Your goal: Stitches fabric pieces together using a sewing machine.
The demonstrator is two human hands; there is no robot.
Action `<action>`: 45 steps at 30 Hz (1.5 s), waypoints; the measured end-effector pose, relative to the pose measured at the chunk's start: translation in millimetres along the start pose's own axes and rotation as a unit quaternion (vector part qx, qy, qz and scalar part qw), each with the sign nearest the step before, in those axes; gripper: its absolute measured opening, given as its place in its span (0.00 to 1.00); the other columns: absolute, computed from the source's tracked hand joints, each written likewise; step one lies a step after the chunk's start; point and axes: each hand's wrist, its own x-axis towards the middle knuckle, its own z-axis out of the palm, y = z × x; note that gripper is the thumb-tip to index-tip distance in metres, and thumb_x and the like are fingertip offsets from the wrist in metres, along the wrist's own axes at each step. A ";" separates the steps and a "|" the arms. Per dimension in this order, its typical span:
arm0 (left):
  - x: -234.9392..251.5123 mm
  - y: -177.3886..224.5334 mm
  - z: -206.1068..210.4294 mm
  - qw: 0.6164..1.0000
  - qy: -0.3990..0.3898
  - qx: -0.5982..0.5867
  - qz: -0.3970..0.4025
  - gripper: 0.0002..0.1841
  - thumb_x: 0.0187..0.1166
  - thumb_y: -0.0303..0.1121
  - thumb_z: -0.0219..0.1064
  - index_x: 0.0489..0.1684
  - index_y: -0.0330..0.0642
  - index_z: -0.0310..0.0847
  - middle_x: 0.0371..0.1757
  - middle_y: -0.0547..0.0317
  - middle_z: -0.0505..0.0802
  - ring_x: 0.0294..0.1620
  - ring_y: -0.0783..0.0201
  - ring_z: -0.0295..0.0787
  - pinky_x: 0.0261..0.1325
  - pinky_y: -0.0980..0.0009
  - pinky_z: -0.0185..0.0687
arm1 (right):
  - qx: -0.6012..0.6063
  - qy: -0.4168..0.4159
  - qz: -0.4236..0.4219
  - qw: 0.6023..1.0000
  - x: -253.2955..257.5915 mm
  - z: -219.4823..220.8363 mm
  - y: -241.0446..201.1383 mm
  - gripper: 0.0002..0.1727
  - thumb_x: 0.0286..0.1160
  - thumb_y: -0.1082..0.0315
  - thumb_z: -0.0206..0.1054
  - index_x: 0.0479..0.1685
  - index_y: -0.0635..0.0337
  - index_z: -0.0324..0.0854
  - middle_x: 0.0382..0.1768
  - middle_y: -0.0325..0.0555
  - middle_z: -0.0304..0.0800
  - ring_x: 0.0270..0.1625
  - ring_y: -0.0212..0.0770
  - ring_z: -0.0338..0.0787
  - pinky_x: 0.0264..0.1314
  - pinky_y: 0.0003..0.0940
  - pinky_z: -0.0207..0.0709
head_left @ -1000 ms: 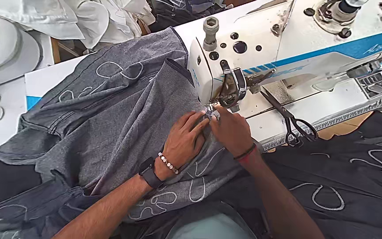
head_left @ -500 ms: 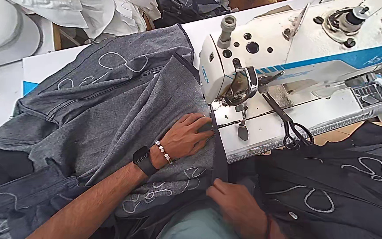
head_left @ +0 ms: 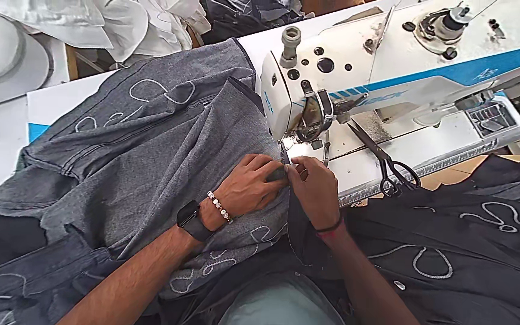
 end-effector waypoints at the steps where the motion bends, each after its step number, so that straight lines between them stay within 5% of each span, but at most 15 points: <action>1: 0.0 0.1 -0.9 1.000 0.011 -0.009 -0.003 0.15 0.84 0.41 0.58 0.54 0.60 0.94 0.62 0.59 0.92 0.70 0.54 0.82 0.74 0.50 0.73 | -0.015 0.003 0.009 1.000 -0.5 4.0 -2.2 0.13 0.79 0.51 0.70 0.48 0.47 0.92 0.33 0.36 0.91 0.31 0.37 0.88 0.34 0.44 0.82; 5: 3.2 5.9 7.0 0.990 0.098 -0.017 -0.103 0.13 0.82 0.36 0.60 0.47 0.47 0.92 0.53 0.59 0.95 0.65 0.59 0.88 0.70 0.59 0.81 | -0.066 0.020 0.012 0.998 -2.4 9.6 -8.1 0.12 0.74 0.51 0.72 0.44 0.47 0.92 0.32 0.36 0.90 0.30 0.39 0.88 0.31 0.45 0.80; 16: 5.0 4.1 15.4 0.978 0.015 0.090 -0.189 0.25 0.87 0.51 0.49 0.81 0.68 0.77 0.79 0.61 0.81 0.78 0.54 0.72 0.77 0.52 0.62 | -0.096 0.064 -0.046 0.992 -6.8 12.3 -4.8 0.07 0.72 0.63 0.68 0.38 0.54 0.90 0.28 0.41 0.86 0.27 0.41 0.86 0.26 0.41 0.78; 20: 4.0 3.1 15.5 0.981 0.033 0.092 -0.167 0.25 0.86 0.51 0.52 0.78 0.62 0.81 0.80 0.61 0.81 0.80 0.54 0.72 0.80 0.51 0.62 | -0.148 0.077 -0.107 0.980 -16.1 15.1 -5.6 0.09 0.76 0.66 0.67 0.36 0.59 0.90 0.31 0.48 0.83 0.32 0.46 0.88 0.27 0.38 0.81; 24: 4.0 -0.5 14.6 0.994 0.025 0.045 -0.100 0.23 0.88 0.45 0.52 0.78 0.62 0.81 0.84 0.70 0.80 0.87 0.58 0.68 0.86 0.53 0.60 | -0.189 0.030 -0.133 0.972 -22.4 10.2 -5.9 0.12 0.79 0.68 0.64 0.50 0.62 0.92 0.40 0.51 0.86 0.41 0.48 0.90 0.35 0.38 0.85; 26: 2.5 -0.7 14.8 0.996 0.030 0.028 -0.079 0.21 0.88 0.45 0.54 0.75 0.63 0.84 0.82 0.70 0.82 0.85 0.57 0.70 0.85 0.53 0.62 | -0.184 0.018 -0.144 0.972 -29.9 3.9 -0.3 0.14 0.80 0.68 0.62 0.54 0.59 0.91 0.42 0.49 0.86 0.46 0.46 0.89 0.42 0.36 0.85; 30: -1.9 12.5 16.4 0.996 0.027 0.015 -0.079 0.21 0.89 0.45 0.54 0.74 0.62 0.86 0.81 0.67 0.84 0.86 0.55 0.70 0.87 0.53 0.61 | -0.078 0.077 -0.149 0.983 -67.4 -16.7 19.5 0.12 0.76 0.59 0.68 0.45 0.52 0.95 0.42 0.45 0.91 0.46 0.42 0.90 0.44 0.34 0.84; 33: -3.8 17.8 18.5 0.995 0.027 0.015 -0.091 0.21 0.88 0.44 0.55 0.73 0.63 0.86 0.81 0.66 0.83 0.88 0.51 0.68 0.89 0.48 0.57 | -0.043 0.000 -0.154 0.987 -112.2 -20.6 34.8 0.19 0.79 0.47 0.67 0.52 0.50 0.92 0.47 0.43 0.93 0.50 0.42 0.91 0.48 0.40 0.84; 35: -4.7 17.4 18.6 0.996 0.029 0.014 -0.084 0.20 0.87 0.44 0.56 0.73 0.63 0.86 0.81 0.65 0.83 0.88 0.49 0.67 0.89 0.47 0.57 | -0.057 -0.036 -0.168 0.983 -136.3 -12.2 52.4 0.16 0.77 0.50 0.67 0.47 0.49 0.93 0.39 0.39 0.92 0.40 0.38 0.90 0.39 0.36 0.82; 37: -3.1 15.3 17.2 0.996 0.028 0.016 -0.079 0.20 0.87 0.43 0.55 0.73 0.62 0.86 0.82 0.66 0.83 0.88 0.50 0.67 0.89 0.48 0.59 | -0.065 0.036 -0.171 0.982 -149.5 -14.6 69.4 0.10 0.74 0.60 0.65 0.38 0.52 0.90 0.26 0.39 0.87 0.28 0.37 0.87 0.26 0.34 0.80; 40: -4.1 16.0 15.9 0.996 0.027 0.015 -0.082 0.21 0.86 0.42 0.55 0.73 0.62 0.86 0.81 0.66 0.83 0.87 0.50 0.69 0.87 0.49 0.61 | -0.082 0.160 -0.167 0.969 -148.8 -43.5 85.2 0.08 0.77 0.63 0.65 0.31 0.53 0.84 0.19 0.40 0.78 0.21 0.37 0.79 0.21 0.31 0.73; 42: -3.0 14.0 14.8 0.996 0.028 0.014 -0.081 0.21 0.86 0.42 0.55 0.73 0.62 0.86 0.81 0.65 0.84 0.86 0.50 0.70 0.86 0.49 0.62 | -0.131 0.097 -0.143 0.976 -139.1 -53.2 84.6 0.09 0.77 0.66 0.63 0.31 0.56 0.86 0.21 0.42 0.80 0.21 0.40 0.81 0.20 0.34 0.72; 45: -2.4 15.0 13.9 0.996 0.020 0.013 -0.085 0.21 0.86 0.42 0.54 0.73 0.64 0.86 0.81 0.67 0.83 0.86 0.51 0.70 0.86 0.49 0.61 | -0.163 -0.239 -0.059 0.955 -121.3 -55.2 73.7 0.08 0.70 0.68 0.65 0.38 0.55 0.91 0.35 0.50 0.93 0.34 0.53 0.94 0.27 0.55 0.85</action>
